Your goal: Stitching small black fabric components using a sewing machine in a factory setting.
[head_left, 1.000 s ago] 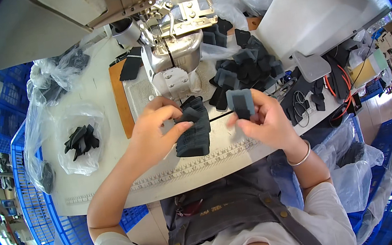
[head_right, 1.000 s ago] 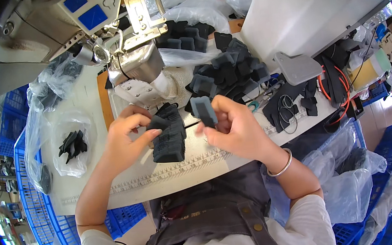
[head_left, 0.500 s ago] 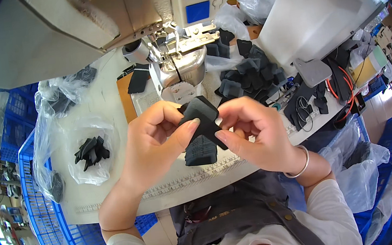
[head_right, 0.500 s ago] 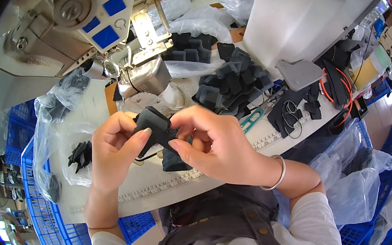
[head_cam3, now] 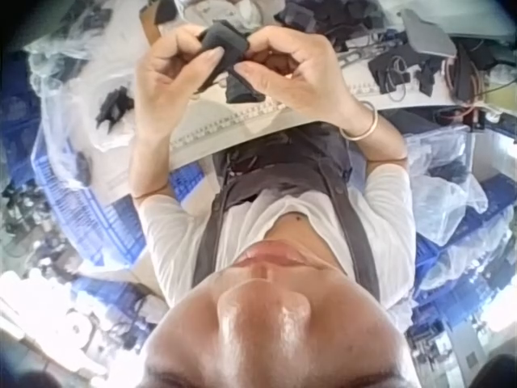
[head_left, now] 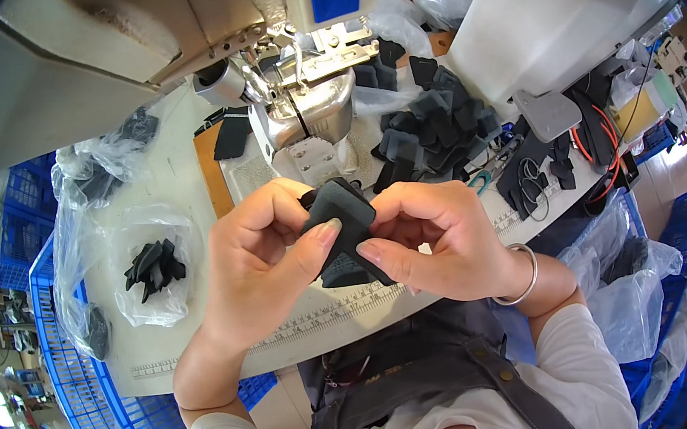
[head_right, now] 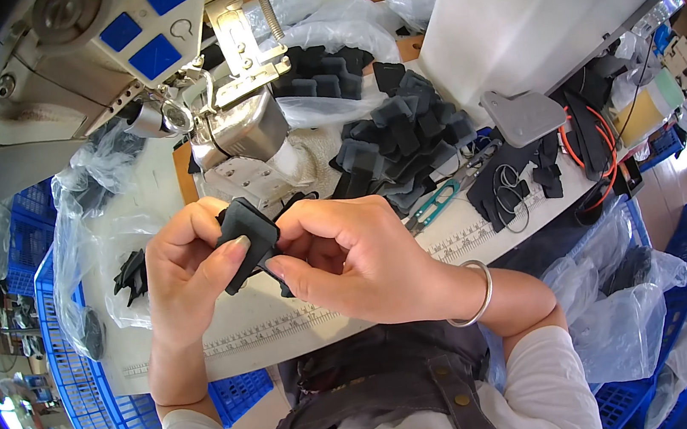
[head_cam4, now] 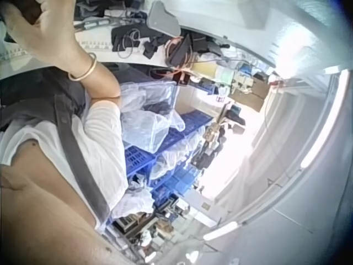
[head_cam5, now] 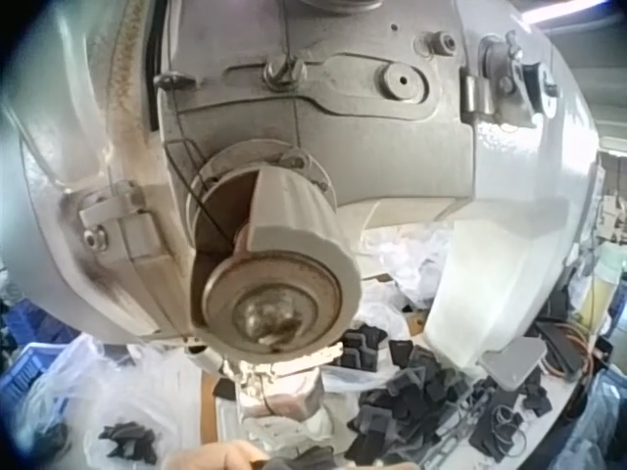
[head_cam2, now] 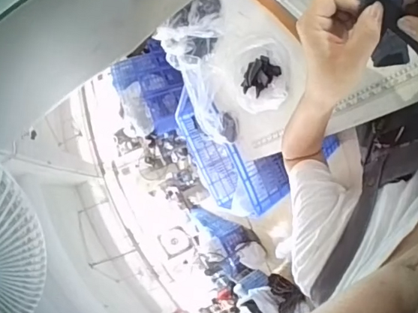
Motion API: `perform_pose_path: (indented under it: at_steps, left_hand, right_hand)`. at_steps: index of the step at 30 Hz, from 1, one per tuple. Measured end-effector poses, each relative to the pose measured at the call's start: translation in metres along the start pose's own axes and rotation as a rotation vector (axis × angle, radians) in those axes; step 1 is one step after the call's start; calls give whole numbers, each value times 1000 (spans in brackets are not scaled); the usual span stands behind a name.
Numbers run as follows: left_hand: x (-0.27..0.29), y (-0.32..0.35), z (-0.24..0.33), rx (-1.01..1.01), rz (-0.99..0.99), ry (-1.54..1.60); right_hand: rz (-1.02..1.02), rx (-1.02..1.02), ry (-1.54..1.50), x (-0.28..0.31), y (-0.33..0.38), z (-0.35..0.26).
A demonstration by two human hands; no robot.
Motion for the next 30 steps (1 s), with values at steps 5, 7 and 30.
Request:
perform_pose_path:
  at_steps: [5, 7, 30]
  left_hand:
    - [1, 0, 0, 26, -5, -3]
    - [1, 1, -1, 27, 5, -6]
    - [-14, 8, 10, 251, -14, 67]
  right_hand:
    - [-1, 25, 10, 0, 0, 0]
    - [-9, 43, 40, 0, -1, 0]
    - [17, 361, 552, 11, 0, -18]
Point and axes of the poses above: each hand's wrist, its own y-axis away from the middle knuckle, its own x-axis out of the back of the hand, z = x × y, the point moved 3 cm from there along -y, towards the middle knuckle, and after that the axes turned 12 degrees about -z, right-handed, at the moved point
